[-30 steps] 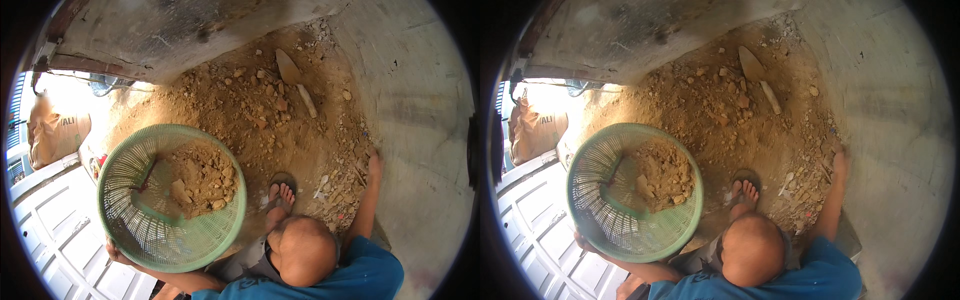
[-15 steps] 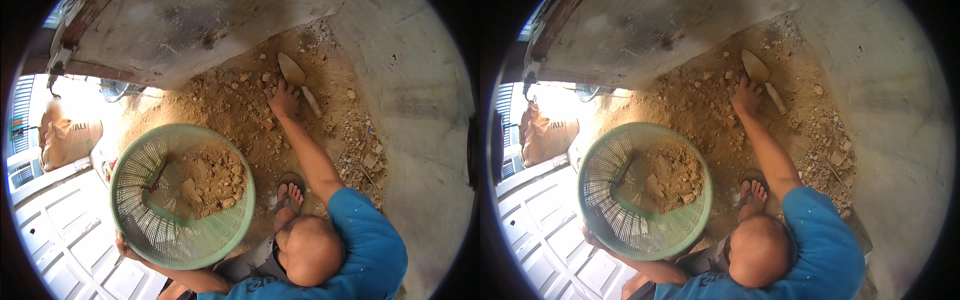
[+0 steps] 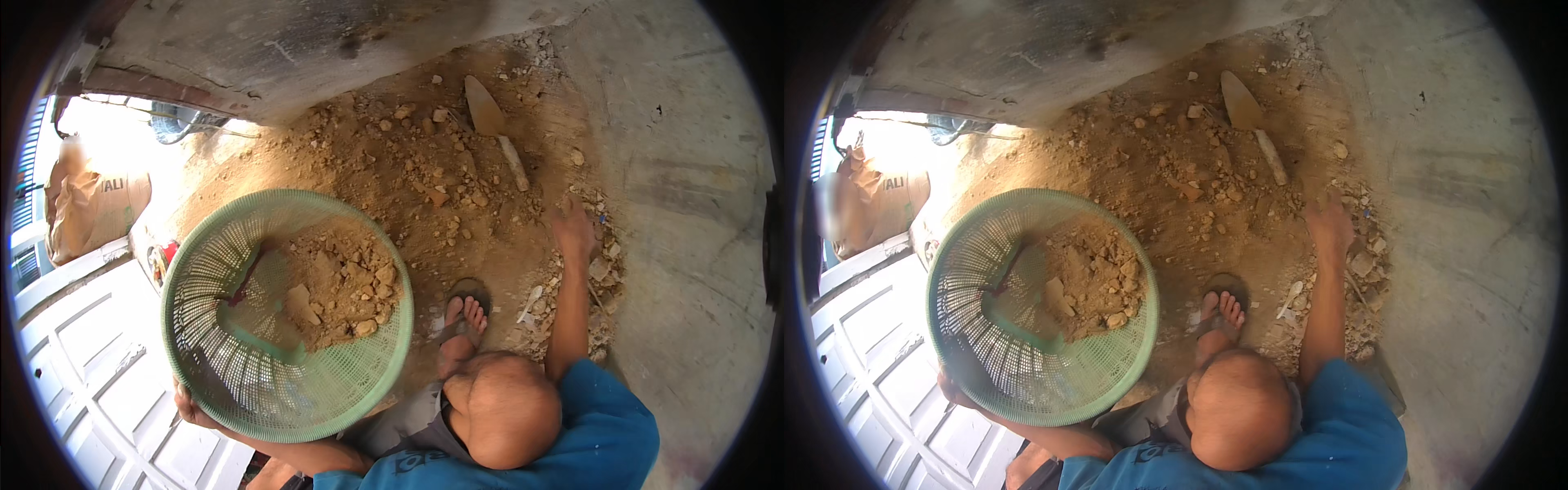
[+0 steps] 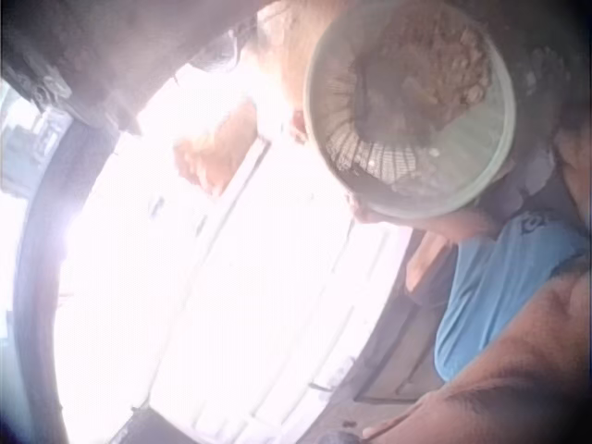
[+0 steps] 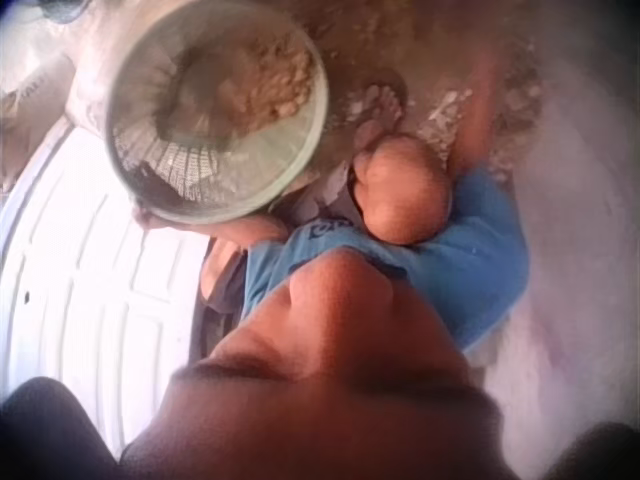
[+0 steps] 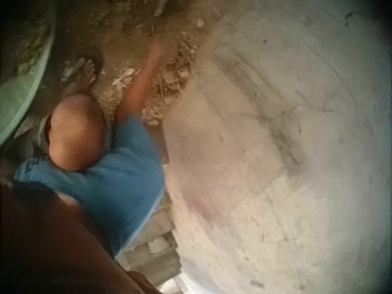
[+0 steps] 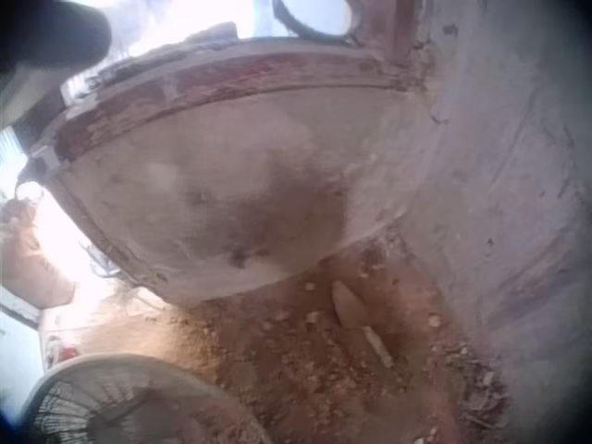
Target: The person scoops debris from the floor into a green plastic basket using a trowel, then shakes the basket to separate fine material from larger chunks. The person repeats this scooping and sifting process multiple times.
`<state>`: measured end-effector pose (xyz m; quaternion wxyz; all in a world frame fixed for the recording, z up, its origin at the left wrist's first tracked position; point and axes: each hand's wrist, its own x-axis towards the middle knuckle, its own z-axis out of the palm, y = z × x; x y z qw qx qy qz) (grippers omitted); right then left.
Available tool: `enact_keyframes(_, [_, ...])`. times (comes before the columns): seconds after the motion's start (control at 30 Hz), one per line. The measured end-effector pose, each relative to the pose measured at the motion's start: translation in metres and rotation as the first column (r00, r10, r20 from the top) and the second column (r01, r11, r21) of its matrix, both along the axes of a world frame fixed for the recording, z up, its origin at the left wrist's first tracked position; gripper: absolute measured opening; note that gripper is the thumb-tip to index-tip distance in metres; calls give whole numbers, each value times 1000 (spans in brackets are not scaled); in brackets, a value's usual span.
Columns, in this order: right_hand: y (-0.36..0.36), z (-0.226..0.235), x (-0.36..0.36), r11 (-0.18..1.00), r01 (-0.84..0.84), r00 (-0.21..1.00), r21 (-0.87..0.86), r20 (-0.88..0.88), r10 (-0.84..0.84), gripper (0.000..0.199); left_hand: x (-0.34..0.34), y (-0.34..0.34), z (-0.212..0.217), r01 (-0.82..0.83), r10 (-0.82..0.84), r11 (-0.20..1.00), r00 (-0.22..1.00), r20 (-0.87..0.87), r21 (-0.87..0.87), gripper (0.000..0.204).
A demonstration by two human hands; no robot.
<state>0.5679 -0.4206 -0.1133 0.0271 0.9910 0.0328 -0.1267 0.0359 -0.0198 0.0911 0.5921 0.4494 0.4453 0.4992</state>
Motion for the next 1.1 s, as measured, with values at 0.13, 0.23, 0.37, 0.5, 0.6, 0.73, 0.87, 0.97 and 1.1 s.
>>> enact_keyframes(0.13, [5, 2, 1, 991, -108, 987, -74, 113, 116, 80, 1, 5, -3, -14, 14, 1000, 1000, -24, -2, 43])
enact_keyframes(0.23, [66, -39, 22, 938, -265, 964, 225, 65, 257, 64, 0, 9, -4, -9, 9, 1000, 999, -33, 0, 42])
enact_keyframes(0.37, [85, -68, 62, 920, -85, 933, 384, -293, 208, 58, -3, 12, -1, -39, 39, 999, 997, -67, 1, 42])
enact_keyframes(0.5, [15, -17, 18, 861, -61, 962, 506, -200, 185, 47, -6, 8, 1, -28, 28, 1000, 995, -93, 2, 42])
enact_keyframes(0.6, [-51, 45, -65, 899, -102, 932, 425, -277, 236, 41, -7, 7, 1, -58, 57, 998, 990, -132, -6, 42])
enact_keyframes(0.73, [-101, 69, -158, 939, -286, 847, 194, -406, 342, 42, -7, 11, 2, -63, 61, 998, 985, -159, -2, 41])
enact_keyframes(0.87, [-73, 4, -178, 891, -422, 860, 168, -237, 452, 42, -6, 15, 3, -39, 39, 999, 986, -161, 6, 41])
enact_keyframes(0.97, [-38, -21, -146, 891, -440, 876, 115, -164, 454, 38, -7, 17, 8, -25, 28, 1000, 985, -168, 17, 41])
enact_keyframes(1.1, [-30, 7, -77, 911, -407, 911, 62, -49, 410, 39, -3, 19, 8, -3, 6, 1000, 989, -148, 24, 41])
